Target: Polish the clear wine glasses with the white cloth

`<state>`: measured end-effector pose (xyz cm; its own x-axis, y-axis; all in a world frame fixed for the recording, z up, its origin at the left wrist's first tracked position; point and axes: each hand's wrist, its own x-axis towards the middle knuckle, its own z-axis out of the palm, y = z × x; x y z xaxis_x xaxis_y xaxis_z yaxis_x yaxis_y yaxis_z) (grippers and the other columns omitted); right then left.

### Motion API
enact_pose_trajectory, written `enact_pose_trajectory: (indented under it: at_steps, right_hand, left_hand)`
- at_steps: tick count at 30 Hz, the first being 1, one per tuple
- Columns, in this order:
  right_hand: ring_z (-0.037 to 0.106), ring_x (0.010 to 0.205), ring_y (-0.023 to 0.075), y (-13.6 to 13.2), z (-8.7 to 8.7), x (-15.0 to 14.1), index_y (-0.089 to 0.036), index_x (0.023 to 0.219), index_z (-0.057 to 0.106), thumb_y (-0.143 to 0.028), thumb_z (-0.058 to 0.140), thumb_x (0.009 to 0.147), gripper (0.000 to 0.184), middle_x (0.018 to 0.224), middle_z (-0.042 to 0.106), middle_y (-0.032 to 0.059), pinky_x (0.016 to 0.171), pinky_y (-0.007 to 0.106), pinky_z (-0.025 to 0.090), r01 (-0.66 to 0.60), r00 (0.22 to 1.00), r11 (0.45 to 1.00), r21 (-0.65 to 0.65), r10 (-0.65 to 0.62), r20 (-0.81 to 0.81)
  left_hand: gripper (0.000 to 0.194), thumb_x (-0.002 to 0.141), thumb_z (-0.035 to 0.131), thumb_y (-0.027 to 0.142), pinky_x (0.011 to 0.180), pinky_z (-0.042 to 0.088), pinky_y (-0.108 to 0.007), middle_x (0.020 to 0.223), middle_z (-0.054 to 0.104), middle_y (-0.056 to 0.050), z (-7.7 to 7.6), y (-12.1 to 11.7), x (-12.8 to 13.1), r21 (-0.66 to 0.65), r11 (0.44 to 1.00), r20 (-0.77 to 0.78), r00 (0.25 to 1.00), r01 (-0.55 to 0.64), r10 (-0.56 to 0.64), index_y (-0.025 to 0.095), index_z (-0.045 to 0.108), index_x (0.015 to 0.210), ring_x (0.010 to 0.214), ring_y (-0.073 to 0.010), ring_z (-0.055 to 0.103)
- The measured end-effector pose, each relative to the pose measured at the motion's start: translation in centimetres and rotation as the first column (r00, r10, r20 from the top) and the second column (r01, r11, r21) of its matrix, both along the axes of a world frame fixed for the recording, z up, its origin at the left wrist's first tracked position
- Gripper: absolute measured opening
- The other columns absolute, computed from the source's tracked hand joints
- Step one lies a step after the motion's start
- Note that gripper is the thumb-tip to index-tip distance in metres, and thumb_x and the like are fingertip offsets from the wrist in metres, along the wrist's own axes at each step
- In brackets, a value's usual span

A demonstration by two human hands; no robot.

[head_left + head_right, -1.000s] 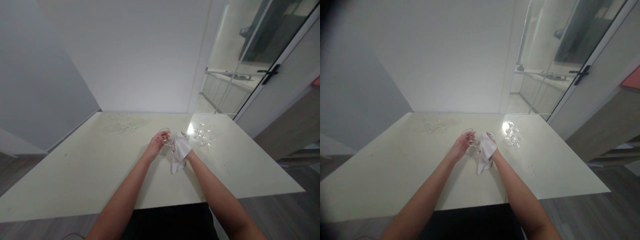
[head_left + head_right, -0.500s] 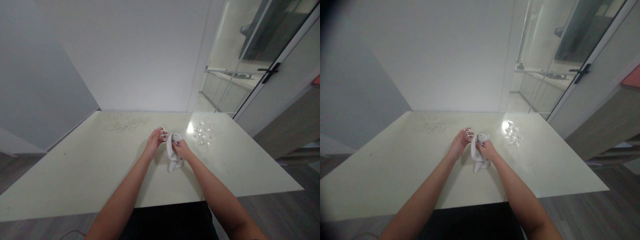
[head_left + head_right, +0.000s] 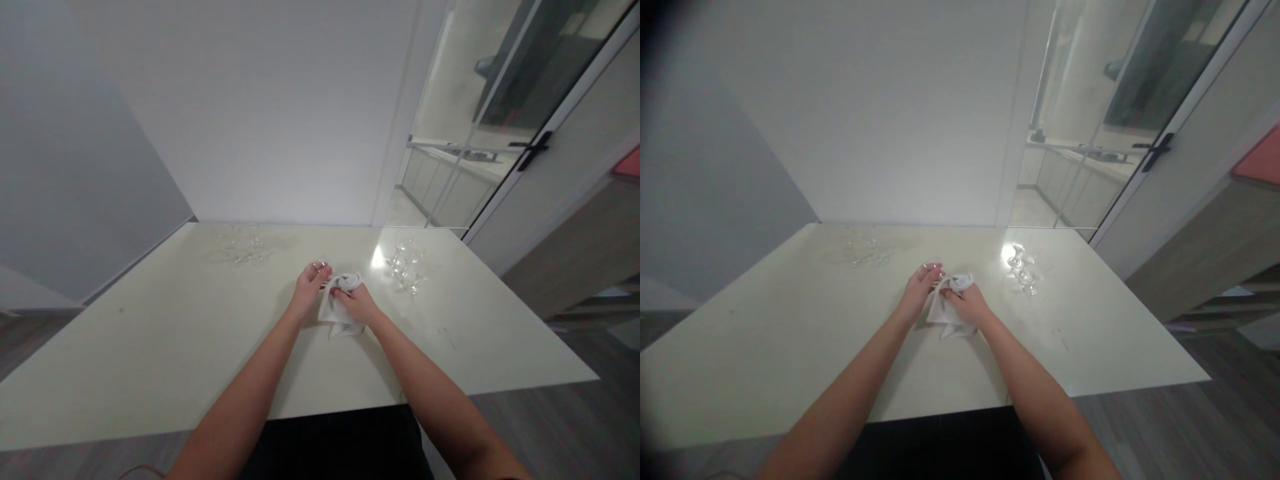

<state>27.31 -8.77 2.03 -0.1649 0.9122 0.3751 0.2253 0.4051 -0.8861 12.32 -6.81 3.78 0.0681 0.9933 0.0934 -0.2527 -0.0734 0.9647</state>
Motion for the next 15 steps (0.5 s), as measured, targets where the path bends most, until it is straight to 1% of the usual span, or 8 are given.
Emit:
enact_pose_trajectory:
  at_steps: [1,3,6,7,8,11,13,15]
  right_hand:
    - [0.059,0.089,0.0201,0.0,0.0,0.0,-0.021,0.085,0.071,-0.033,0.062,0.08,0.016,0.089,0.069,0.0031,0.091,0.036,0.044,-0.029,0.999,0.999,-0.031,0.028,-0.028]
    - [0.06,0.078,0.0183,-0.3,0.1,0.4,-0.02,0.085,0.07,-0.039,0.062,0.08,0.022,0.08,0.068,0.0029,0.081,0.034,0.049,-0.167,0.975,0.969,-0.18,0.134,-0.179]
    - [0.055,0.052,0.0149,-1.1,0.4,1.1,-0.017,0.083,0.068,-0.05,0.065,0.076,0.033,0.059,0.062,0.0007,0.057,0.03,0.049,-0.448,0.861,0.8,-0.399,0.266,-0.434]
    - [0.054,0.048,0.0145,-1.3,0.5,1.1,-0.017,0.083,0.067,-0.051,0.067,0.075,0.035,0.056,0.061,0.0003,0.052,0.028,0.047,-0.487,0.838,0.762,-0.426,0.27,-0.475]
    - [0.054,0.047,0.0144,-1.5,0.7,1.1,-0.017,0.083,0.067,-0.051,0.069,0.073,0.035,0.055,0.06,0.0001,0.049,0.027,0.046,-0.487,0.833,0.757,-0.435,0.253,-0.492]
    - [0.057,0.052,0.0144,-1.5,0.9,0.4,-0.019,0.084,0.066,-0.045,0.073,0.07,0.03,0.06,0.064,0.0001,0.051,0.026,0.046,-0.328,0.873,0.856,-0.4,0.112,-0.475]
    - [0.06,0.062,0.0152,-1.0,0.8,-0.2,-0.021,0.088,0.067,-0.038,0.074,0.069,0.026,0.069,0.067,-0.0003,0.062,0.027,0.05,-0.179,0.897,0.93,-0.321,0.02,-0.442]
    - [0.062,0.081,0.0173,-0.3,0.5,-0.5,-0.023,0.094,0.067,-0.032,0.07,0.072,0.024,0.079,0.07,-0.0004,0.079,0.029,0.05,-0.041,0.91,0.974,-0.223,-0.056,-0.411]
  left_hand:
    - [0.049,0.07,0.075,0.052,0.07,0.047,-0.025,0.09,0.067,-0.004,0.0,-0.1,-0.1,-0.007,1.0,0.004,1.0,0.018,-0.018,0.017,0.065,0.103,0.076,-0.014,0.062]
    - [0.052,0.071,0.074,0.053,0.069,0.046,-0.025,0.091,0.068,-0.005,0.2,-0.3,-0.3,0.001,0.991,0.063,0.989,0.136,-0.136,0.017,0.065,0.107,0.077,-0.0143,0.062]
    - [0.062,0.068,0.076,0.054,0.068,0.047,-0.026,0.098,0.068,-0.007,0.8,-0.8,-0.7,0.058,0.939,0.144,0.928,0.339,-0.344,0.018,0.063,0.117,0.078,-0.0159,0.063]
    - [0.063,0.068,0.077,0.053,0.068,0.047,-0.026,0.101,0.068,-0.008,1.0,-0.9,-0.8,0.07,0.926,0.151,0.914,0.37,-0.376,0.018,0.062,0.119,0.079,-0.0162,0.063]
    - [0.063,0.069,0.077,0.052,0.067,0.048,-0.026,0.104,0.068,-0.009,1.1,-1.0,-0.8,0.072,0.924,0.152,0.912,0.375,-0.382,0.018,0.062,0.12,0.08,-0.0163,0.063]
    - [0.055,0.074,0.074,0.048,0.068,0.048,-0.026,0.107,0.069,-0.01,1.0,-0.7,-0.6,0.04,0.956,0.143,0.945,0.291,-0.294,0.017,0.061,0.118,0.083,-0.0166,0.065]
    - [0.05,0.077,0.073,0.046,0.073,0.05,-0.027,0.107,0.07,-0.011,0.7,-0.3,-0.4,0.013,0.979,0.143,0.969,0.204,-0.204,0.015,0.061,0.114,0.085,-0.0167,0.065]
    - [0.048,0.078,0.072,0.045,0.078,0.05,-0.029,0.107,0.07,-0.012,0.3,0.1,-0.1,-0.006,0.991,0.155,0.979,0.136,-0.133,0.014,0.06,0.111,0.087,-0.0167,0.066]
